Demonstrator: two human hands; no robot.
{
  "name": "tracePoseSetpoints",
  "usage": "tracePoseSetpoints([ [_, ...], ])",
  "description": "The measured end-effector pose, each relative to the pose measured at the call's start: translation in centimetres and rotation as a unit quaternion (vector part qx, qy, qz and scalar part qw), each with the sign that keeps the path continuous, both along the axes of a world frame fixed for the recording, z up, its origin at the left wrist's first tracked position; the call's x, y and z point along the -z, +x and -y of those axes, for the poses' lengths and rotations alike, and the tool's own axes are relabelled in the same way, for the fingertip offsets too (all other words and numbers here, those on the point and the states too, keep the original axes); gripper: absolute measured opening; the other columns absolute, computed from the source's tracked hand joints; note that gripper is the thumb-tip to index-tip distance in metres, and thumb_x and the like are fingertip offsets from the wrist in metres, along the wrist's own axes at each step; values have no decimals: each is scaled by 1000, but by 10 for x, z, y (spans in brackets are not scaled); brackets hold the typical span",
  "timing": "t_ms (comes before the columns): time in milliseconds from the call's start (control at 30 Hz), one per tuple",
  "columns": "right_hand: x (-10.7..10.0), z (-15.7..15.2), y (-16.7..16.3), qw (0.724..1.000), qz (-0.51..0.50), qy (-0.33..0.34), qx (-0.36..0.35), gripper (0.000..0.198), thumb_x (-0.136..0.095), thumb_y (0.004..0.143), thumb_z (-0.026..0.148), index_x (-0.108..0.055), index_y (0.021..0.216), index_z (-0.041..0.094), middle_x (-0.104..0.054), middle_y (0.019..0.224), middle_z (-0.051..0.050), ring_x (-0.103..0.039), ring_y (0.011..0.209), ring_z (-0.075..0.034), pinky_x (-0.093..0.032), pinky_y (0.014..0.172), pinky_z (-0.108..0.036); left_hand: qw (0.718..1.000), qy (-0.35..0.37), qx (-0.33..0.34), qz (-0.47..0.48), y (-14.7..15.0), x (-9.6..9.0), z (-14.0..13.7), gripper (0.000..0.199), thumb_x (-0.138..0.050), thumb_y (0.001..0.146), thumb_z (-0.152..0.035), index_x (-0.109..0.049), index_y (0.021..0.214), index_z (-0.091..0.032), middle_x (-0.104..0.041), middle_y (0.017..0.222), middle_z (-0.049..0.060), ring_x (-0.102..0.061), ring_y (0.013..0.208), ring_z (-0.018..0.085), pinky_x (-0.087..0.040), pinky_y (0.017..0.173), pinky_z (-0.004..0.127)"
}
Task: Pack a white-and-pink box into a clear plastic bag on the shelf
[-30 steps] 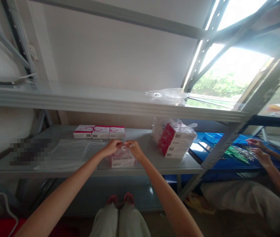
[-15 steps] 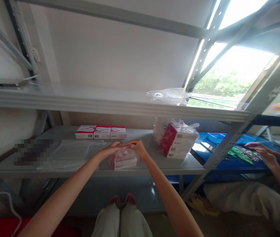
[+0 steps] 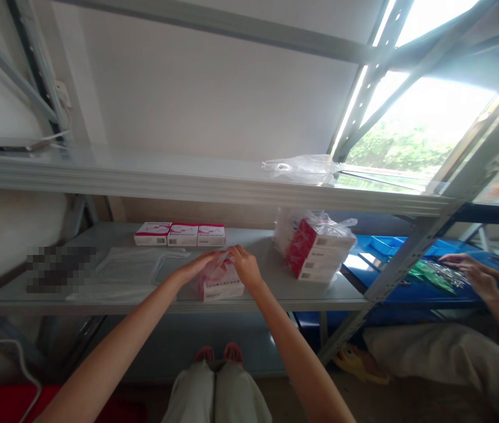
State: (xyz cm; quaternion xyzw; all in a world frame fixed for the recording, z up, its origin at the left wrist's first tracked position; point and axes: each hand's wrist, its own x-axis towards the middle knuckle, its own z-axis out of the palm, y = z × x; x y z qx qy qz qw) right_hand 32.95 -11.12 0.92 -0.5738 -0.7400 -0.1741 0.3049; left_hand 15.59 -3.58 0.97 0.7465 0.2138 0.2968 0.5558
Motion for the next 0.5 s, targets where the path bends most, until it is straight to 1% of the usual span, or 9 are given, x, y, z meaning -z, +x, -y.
tracePoseSetpoints([
  [67, 0, -2, -3, 1000, 16, 8, 10, 17, -48, 91, 12, -62, 101, 17, -65, 88, -6, -62, 83, -18, -46, 66, -24, 999, -2, -13, 41, 5, 2, -2, 39, -56, 79, -49, -68, 99, -18, -68, 110, 8, -57, 112, 26, -40, 101, 39],
  [133, 0, -3, -7, 1000, 26, 9, 16, 14, -49, 91, 13, -61, 98, 18, -65, 86, -6, -62, 81, -17, -45, 62, -23, 997, 4, -30, 66, 9, 4, -4, 39, -61, 75, -50, -68, 97, -19, -68, 112, 8, -57, 112, 26, -38, 103, 39],
  [233, -1, -3, -9, 999, 31, 9, 14, 10, -50, 91, 15, -59, 91, 18, -65, 84, -6, -61, 78, -16, -44, 62, -22, 997, -6, -33, 71, 13, 5, -10, 37, -67, 70, -46, -69, 93, -17, -70, 107, 10, -61, 104, 25, -42, 97, 37],
  [300, -1, -2, -7, 1000, 26, 11, 13, 11, -49, 91, 14, -59, 87, 18, -65, 82, -5, -60, 76, -16, -44, 63, -23, 997, -8, -39, 62, 14, 6, -14, 33, -68, 69, -39, -68, 91, -15, -70, 102, 10, -63, 97, 24, -45, 91, 36],
  [333, 0, -1, -6, 1000, 20, 13, 14, 12, -49, 91, 13, -58, 85, 18, -65, 81, -5, -60, 76, -15, -43, 63, -23, 998, 3, -47, 50, 14, 6, -16, 28, -68, 68, -34, -68, 88, -14, -71, 97, 10, -63, 93, 24, -46, 89, 36],
  [400, 2, 0, -2, 1000, 0, 17, 17, 15, -48, 89, 10, -59, 82, 18, -66, 81, -4, -61, 76, -15, -43, 65, -22, 996, 50, -68, 13, 13, 6, -19, 15, -65, 68, -24, -67, 78, -13, -70, 86, 8, -64, 85, 22, -47, 84, 35],
  [467, 4, 0, 0, 999, -22, 16, 20, 17, -49, 87, 7, -60, 82, 18, -67, 81, -3, -62, 77, -14, -43, 66, -22, 989, 119, -87, -29, 13, 5, -18, 5, -61, 69, -16, -65, 72, -13, -68, 78, 6, -63, 79, 20, -47, 79, 33],
  [500, 5, 0, 0, 999, -32, 12, 21, 17, -49, 86, 6, -61, 82, 19, -68, 81, -3, -62, 78, -14, -43, 66, -22, 982, 161, -91, -47, 12, 4, -16, 5, -59, 70, -13, -64, 72, -14, -67, 78, 5, -62, 79, 19, -47, 79, 33],
])
